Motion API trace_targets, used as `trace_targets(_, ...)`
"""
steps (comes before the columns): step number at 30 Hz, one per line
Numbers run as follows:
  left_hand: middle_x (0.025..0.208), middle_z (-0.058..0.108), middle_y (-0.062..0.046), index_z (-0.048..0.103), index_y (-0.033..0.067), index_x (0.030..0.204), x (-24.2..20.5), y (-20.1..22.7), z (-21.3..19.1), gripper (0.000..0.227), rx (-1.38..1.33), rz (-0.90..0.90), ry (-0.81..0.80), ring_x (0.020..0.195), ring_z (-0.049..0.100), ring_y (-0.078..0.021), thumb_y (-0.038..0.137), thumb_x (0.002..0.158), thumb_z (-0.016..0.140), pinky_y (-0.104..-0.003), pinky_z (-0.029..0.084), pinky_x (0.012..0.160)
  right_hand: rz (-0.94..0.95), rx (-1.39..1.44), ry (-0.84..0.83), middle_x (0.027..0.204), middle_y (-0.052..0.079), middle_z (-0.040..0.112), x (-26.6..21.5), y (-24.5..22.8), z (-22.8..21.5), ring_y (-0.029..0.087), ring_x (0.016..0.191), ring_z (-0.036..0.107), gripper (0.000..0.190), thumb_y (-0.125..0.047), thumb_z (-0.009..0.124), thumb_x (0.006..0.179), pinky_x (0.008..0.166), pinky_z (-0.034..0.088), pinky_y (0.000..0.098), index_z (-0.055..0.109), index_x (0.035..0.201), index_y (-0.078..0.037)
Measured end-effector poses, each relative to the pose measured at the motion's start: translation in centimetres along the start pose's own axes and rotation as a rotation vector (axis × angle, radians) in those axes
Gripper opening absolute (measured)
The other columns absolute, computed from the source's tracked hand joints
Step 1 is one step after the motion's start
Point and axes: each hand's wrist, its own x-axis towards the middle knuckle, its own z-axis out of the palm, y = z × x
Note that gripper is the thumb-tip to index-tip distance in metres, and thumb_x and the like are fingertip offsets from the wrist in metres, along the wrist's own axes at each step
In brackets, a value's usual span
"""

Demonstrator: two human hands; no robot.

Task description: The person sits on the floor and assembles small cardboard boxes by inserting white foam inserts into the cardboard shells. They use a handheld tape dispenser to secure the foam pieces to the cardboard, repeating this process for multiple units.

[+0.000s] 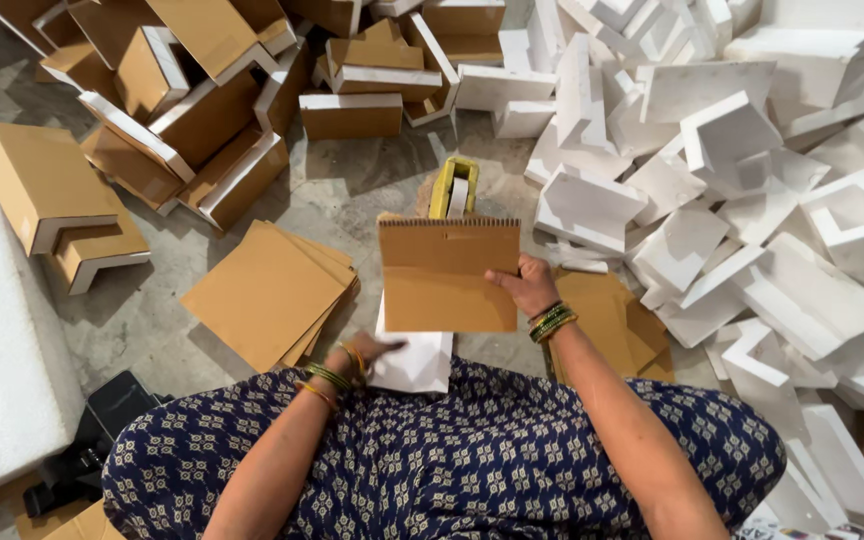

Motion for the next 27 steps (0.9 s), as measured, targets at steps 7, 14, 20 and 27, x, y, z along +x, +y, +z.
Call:
trace_targets(7, 0.121, 0.068, -0.016, 0.073, 0.0061, 0.107, 1.4, 0.0, 0.3, 0.033, 0.411, 0.147, 0.677, 0.112, 0.065, -0.0382, 0.025, 0.080, 0.077, -0.052, 0.053, 0.088, -0.042, 0.386, -0.388, 0.108, 0.003, 0.076, 1.1, 7.3, 0.3, 0.010, 0.098, 0.068, 0.028, -0.005, 0.073, 0.087, 0.089, 0.056, 0.0282, 0.070, 0.115, -0.002)
trace_targets(14, 0.121, 0.073, -0.016, 0.064, 0.0016, 0.132, 7.1, -5.3, -2.3, 0.052, -0.478, 0.606, 0.364, 0.104, 0.074, -0.0300, 0.016, 0.085, 0.079, -0.038, 0.058, 0.089, 0.002, 0.089, -0.200, 0.100, 0.007, 0.078, 1.5, 13.1, 7.2, 0.014, 0.091, 0.068, 0.025, -0.005, 0.073, 0.089, 0.083, 0.056, 0.0316, 0.074, 0.113, -0.001)
trace_targets(20, 0.122, 0.070, -0.016, 0.057, 0.0033, 0.144, 8.5, -7.1, -1.4, 0.071, -0.789, 0.456, 0.164, 0.100, 0.064, -0.0193, -0.001, 0.076, 0.075, -0.033, 0.051, 0.083, -0.008, -0.346, 0.079, 0.100, 0.017, 0.077, 1.0, 11.5, 9.9, 0.027, 0.092, 0.074, 0.031, -0.022, 0.083, 0.079, 0.082, 0.058, 0.0365, 0.076, 0.103, -0.004)
trace_targets(27, 0.103, 0.076, -0.010, 0.068, 0.0086, 0.112, 7.2, -6.5, 3.2, 0.059, -0.511, 0.333, 0.547, 0.095, 0.073, -0.0237, 0.010, 0.058, 0.092, -0.036, 0.059, 0.084, 0.232, -0.518, 0.256, 0.097, 0.014, 0.074, -0.8, 11.4, 11.9, 0.032, 0.091, 0.072, 0.052, -0.032, 0.092, 0.069, 0.082, 0.058, 0.0403, 0.071, 0.107, -0.004)
